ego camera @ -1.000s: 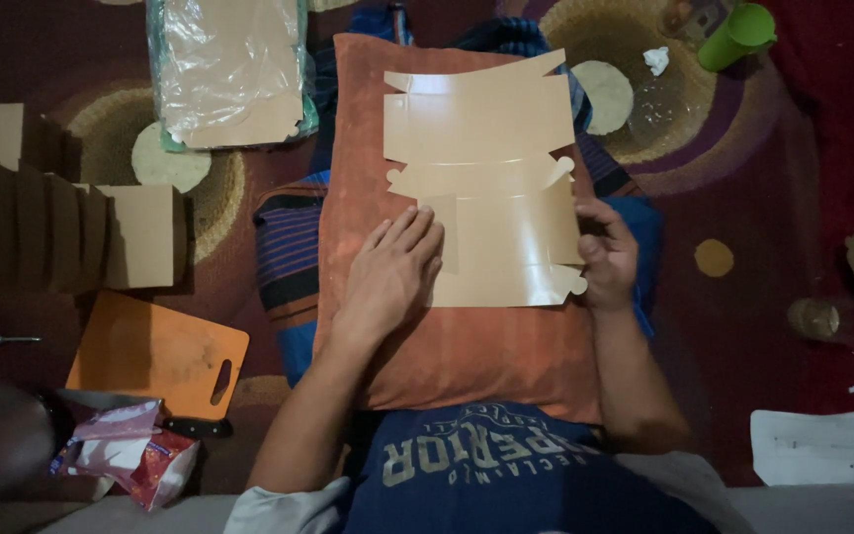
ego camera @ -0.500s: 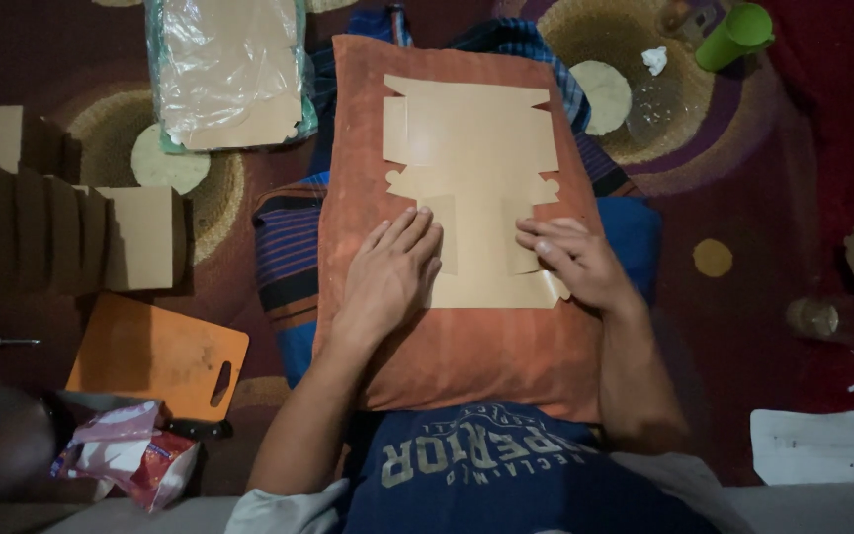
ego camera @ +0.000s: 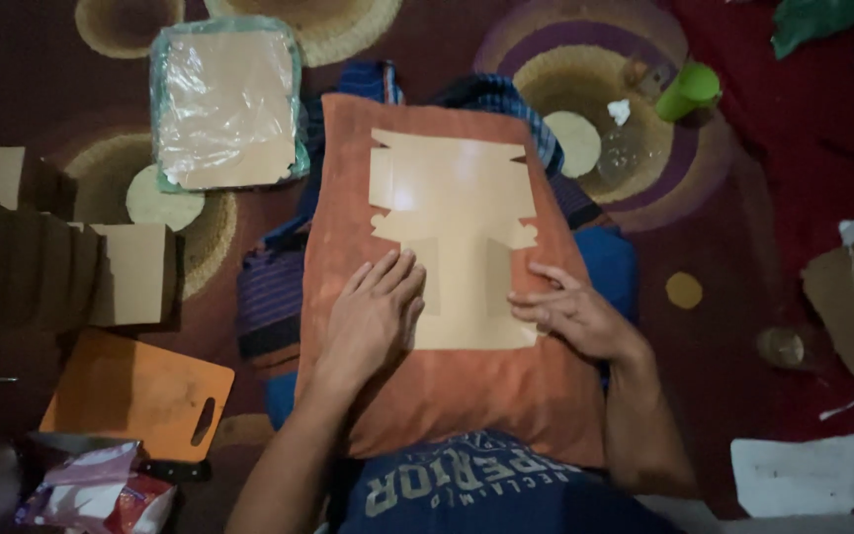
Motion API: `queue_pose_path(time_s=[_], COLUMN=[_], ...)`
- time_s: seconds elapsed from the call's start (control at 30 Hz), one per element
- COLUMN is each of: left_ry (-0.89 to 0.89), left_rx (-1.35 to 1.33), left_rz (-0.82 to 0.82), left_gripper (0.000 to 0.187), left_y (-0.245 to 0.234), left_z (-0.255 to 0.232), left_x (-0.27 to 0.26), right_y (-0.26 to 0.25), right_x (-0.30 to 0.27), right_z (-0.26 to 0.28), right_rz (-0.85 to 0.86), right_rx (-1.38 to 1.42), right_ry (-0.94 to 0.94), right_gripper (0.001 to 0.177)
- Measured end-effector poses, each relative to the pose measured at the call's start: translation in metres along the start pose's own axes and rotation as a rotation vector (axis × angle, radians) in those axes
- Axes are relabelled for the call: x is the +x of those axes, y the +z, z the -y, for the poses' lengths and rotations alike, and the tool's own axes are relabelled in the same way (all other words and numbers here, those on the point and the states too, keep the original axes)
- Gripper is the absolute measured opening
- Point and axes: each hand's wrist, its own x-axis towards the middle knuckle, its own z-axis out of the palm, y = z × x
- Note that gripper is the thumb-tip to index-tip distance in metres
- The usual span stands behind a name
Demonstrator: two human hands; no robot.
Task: Folding a cardboard sheet into a box container
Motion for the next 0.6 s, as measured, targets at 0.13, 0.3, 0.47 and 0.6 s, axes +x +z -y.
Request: queue_pose_path(time_s=[0.13,0.3,0.47,0.6], left_ry=[-0.007,-0.026,-0.058,-0.089], left_rx=[-0.037,-0.159,-0.4,-0.488], left_rz=[-0.018,-0.145,-0.122,-0.094], left_gripper=[0.044,0.042,0.061,0.09], left_y=[-0.001,0.005,0.034,0.016], left_z=[0.004,0.022,0.048,0.049], left_x=[-0.007,0.001,0.013,0.029], right_y=[0.001,0.019,0.047,0.005], right_x=[-0.002,-0.007,-0.017,-0.008], right_z=[0.001,-0.002,-0.027,-0.017], right_rz=[-0.002,-0.197,-0.3,-0.045], right_rx=[-0.04,0.058,0.043,0.278], right_ry=[-0.074,-0.051,-0.01,0.017], right_gripper=[0.024,0.023,0.021,0.02])
